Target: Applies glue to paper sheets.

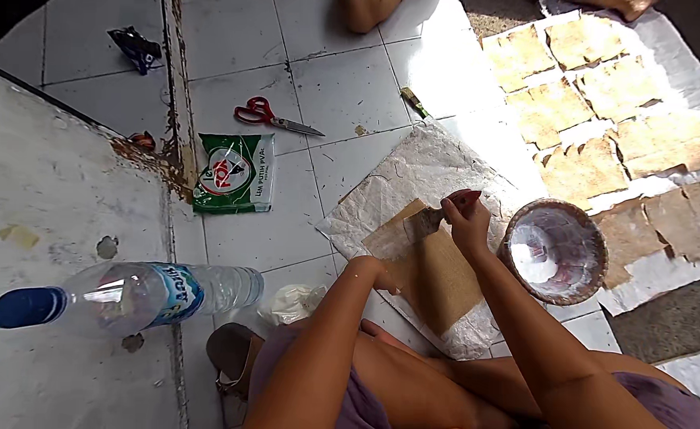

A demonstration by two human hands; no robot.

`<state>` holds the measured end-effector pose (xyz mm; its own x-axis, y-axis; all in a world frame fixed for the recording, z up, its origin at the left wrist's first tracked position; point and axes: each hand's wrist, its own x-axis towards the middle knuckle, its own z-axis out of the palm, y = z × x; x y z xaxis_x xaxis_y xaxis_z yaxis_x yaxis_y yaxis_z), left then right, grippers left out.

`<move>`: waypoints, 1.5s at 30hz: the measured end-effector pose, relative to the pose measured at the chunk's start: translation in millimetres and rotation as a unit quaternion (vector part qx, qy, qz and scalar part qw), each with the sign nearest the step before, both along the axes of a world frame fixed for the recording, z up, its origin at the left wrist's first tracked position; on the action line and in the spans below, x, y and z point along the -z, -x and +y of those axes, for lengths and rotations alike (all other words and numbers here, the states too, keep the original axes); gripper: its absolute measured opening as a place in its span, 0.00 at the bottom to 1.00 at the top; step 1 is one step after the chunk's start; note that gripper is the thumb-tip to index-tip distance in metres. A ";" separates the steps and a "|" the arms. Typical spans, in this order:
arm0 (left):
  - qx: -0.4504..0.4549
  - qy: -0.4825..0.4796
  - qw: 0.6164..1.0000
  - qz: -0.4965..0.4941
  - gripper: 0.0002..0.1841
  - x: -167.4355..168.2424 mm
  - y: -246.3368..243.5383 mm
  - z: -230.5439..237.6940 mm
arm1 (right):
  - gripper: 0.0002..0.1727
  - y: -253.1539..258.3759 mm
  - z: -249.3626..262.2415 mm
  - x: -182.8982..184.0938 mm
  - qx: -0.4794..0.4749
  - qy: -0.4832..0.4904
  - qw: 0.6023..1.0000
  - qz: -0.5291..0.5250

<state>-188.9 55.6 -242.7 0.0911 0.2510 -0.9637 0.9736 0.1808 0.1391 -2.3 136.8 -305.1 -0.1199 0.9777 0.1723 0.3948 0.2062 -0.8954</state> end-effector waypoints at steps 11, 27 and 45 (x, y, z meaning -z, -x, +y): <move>-0.029 0.004 1.000 0.005 0.37 -2.0 0.0 -1.6 | 0.15 23.6 14.8 -4.8 0.001 0.003 0.998 -0.055; -0.028 0.004 1.000 0.014 0.31 -1.8 -4.1 0.1 | 0.09 4.6 -26.7 -8.4 -0.081 0.023 0.995 0.048; -0.019 0.006 1.000 0.020 0.33 -3.7 -3.7 2.8 | 0.06 18.7 -11.8 -9.1 -0.162 -0.217 0.947 -0.172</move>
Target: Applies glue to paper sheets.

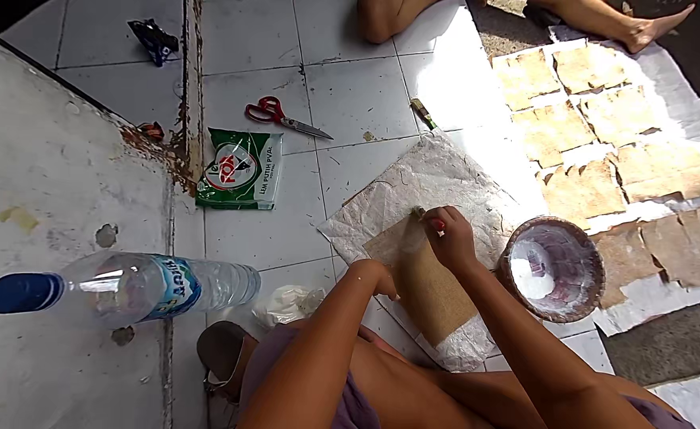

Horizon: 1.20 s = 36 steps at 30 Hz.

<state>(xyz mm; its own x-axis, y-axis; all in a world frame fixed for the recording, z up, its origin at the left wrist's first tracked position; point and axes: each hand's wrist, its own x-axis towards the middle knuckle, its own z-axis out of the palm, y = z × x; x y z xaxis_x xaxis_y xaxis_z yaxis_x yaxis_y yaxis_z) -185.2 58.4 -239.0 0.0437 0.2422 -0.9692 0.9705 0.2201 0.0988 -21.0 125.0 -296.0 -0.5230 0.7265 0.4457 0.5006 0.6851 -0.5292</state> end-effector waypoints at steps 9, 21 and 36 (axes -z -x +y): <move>-0.012 -0.001 1.000 -0.005 0.33 3.5 0.2 -2.1 | 0.10 -7.0 -0.3 -4.2 0.046 0.194 0.972 0.128; -0.007 0.009 1.000 -0.010 0.35 4.1 1.9 -0.6 | 0.12 -14.5 49.0 -6.1 0.256 0.151 0.936 0.191; -0.027 -0.015 0.999 -0.040 0.33 18.7 6.0 1.4 | 0.05 -125.2 -53.3 -68.1 0.109 0.199 0.930 0.289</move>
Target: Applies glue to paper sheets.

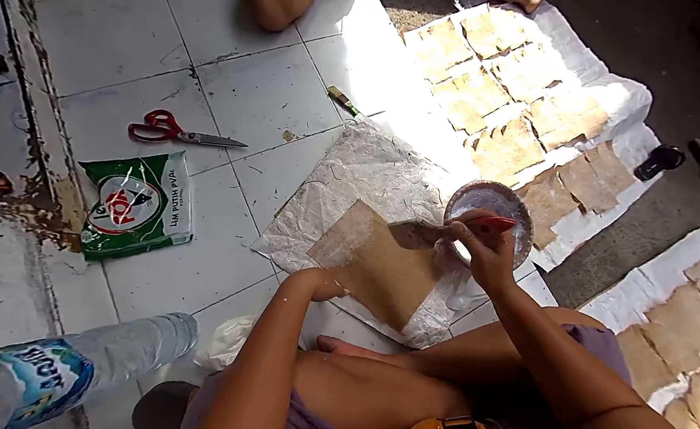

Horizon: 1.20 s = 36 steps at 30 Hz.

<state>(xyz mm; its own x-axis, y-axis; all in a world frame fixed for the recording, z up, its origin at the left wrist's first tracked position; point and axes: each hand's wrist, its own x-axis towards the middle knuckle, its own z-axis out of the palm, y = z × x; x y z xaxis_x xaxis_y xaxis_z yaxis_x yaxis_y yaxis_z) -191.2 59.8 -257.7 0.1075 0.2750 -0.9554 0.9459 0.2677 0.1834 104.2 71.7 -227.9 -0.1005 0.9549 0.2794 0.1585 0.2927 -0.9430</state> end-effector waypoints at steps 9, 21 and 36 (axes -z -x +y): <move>0.029 -0.126 0.992 0.008 0.31 6.0 9.6 6.1 | 0.11 -119.3 23.5 16.1 0.243 -0.056 0.920 -0.303; 0.037 -0.189 0.981 0.010 0.29 -31.5 -18.9 -16.7 | 0.08 -111.9 33.4 47.2 0.168 -0.043 0.931 -0.321; 0.183 -0.160 0.969 0.043 0.30 -55.8 -104.4 -101.6 | 0.07 -96.5 20.8 36.2 0.068 -0.032 0.948 -0.309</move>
<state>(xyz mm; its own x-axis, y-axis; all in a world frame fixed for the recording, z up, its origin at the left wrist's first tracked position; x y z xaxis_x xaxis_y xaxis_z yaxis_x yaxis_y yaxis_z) -86.8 -41.8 -201.9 0.1770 0.5172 -0.8374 0.9823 -0.1460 0.1175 200.6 92.5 -264.1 -0.1417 0.9538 0.2648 0.7155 0.2835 -0.6385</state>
